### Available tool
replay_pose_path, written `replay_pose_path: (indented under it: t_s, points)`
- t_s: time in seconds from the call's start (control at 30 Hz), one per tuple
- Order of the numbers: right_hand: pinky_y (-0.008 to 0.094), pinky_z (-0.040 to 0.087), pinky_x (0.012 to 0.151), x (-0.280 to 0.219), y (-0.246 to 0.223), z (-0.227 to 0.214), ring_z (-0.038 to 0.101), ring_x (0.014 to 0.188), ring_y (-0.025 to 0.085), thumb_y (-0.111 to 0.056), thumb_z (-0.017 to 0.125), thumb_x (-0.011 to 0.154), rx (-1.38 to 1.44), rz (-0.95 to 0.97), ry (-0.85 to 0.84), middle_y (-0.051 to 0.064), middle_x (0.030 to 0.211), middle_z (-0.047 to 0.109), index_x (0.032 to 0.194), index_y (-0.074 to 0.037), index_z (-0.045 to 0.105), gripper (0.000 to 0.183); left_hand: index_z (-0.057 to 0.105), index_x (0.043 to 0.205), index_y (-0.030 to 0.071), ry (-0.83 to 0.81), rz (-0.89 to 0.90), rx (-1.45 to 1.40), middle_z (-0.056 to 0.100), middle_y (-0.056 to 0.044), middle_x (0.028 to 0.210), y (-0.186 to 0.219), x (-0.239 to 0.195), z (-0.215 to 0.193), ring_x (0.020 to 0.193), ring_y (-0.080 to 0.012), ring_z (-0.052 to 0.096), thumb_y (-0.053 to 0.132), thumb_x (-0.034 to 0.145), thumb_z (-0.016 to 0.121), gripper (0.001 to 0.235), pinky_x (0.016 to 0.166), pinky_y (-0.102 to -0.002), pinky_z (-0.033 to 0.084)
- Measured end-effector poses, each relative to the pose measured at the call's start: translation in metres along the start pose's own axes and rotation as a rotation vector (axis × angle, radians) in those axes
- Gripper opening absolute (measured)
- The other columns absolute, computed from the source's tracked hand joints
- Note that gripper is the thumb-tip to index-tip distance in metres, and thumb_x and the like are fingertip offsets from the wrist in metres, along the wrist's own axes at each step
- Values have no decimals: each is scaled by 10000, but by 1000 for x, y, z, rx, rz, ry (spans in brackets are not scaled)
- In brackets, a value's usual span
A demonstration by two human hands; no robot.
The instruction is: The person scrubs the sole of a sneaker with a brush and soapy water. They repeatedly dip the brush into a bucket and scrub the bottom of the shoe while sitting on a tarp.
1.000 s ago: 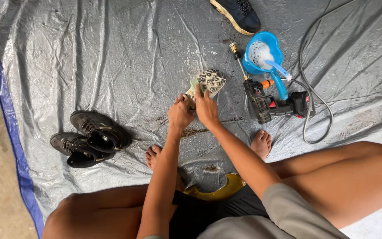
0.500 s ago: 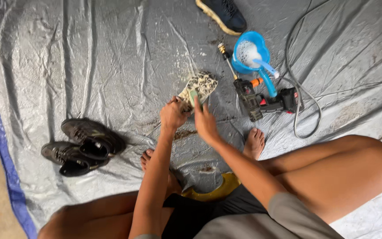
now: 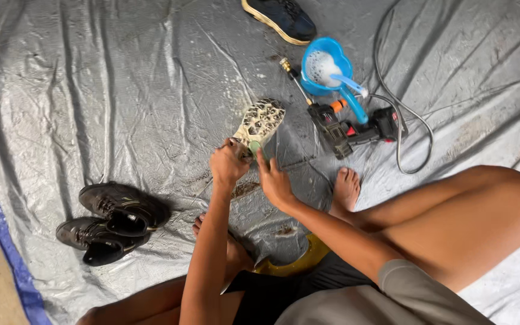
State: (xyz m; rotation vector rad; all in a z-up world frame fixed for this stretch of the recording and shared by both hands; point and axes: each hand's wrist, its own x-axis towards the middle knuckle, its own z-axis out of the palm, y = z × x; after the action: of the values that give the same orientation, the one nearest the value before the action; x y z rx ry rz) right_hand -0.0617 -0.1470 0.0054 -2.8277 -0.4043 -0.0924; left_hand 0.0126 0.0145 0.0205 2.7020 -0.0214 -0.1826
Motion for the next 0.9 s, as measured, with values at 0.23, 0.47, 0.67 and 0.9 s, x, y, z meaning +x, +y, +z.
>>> replay_pose_path:
  t_s: [0.23, 0.47, 0.67, 0.9]
  points:
    - [390, 543, 421, 122, 29, 60, 756, 548, 304, -111, 648, 1055, -94, -42, 27, 340, 1215, 739, 1656, -126, 535, 612, 763, 1334, -35, -34, -5, 56, 710, -201, 1333, -8, 2, 14, 931, -529, 786, 253, 741, 809, 661, 806, -674, 668]
    - [440, 602, 425, 16, 20, 19, 758, 547, 318, -64, 635, 1036, -118, -63, 25, 288, 1168, 693, 1726, -100, 418, 725, 836, 1131, 118, -90, -85, 49, 727, -131, 1276, -15, 3, 38, 878, -519, 788, 330, 773, 865, 417, 751, -638, 681]
    - [422, 600, 447, 79, 25, 38, 786, 610, 355, -57, 612, 1051, -56, -17, -3, 330, 1209, 697, 1729, -112, 418, 708, 710, 1347, -88, -53, 36, 69, 677, -229, 1300, -3, -10, 19, 1000, -525, 772, 320, 836, 856, 670, 799, -655, 675]
    - [525, 606, 487, 5, 9, 30, 787, 643, 435, 2, 585, 1021, 38, 82, -72, 340, 1212, 670, 1753, -87, 366, 769, 805, 1260, -29, -76, -24, 39, 662, -194, 1322, 24, -13, -16, 1073, -463, 760, 215, 843, 900, 492, 826, -612, 678]
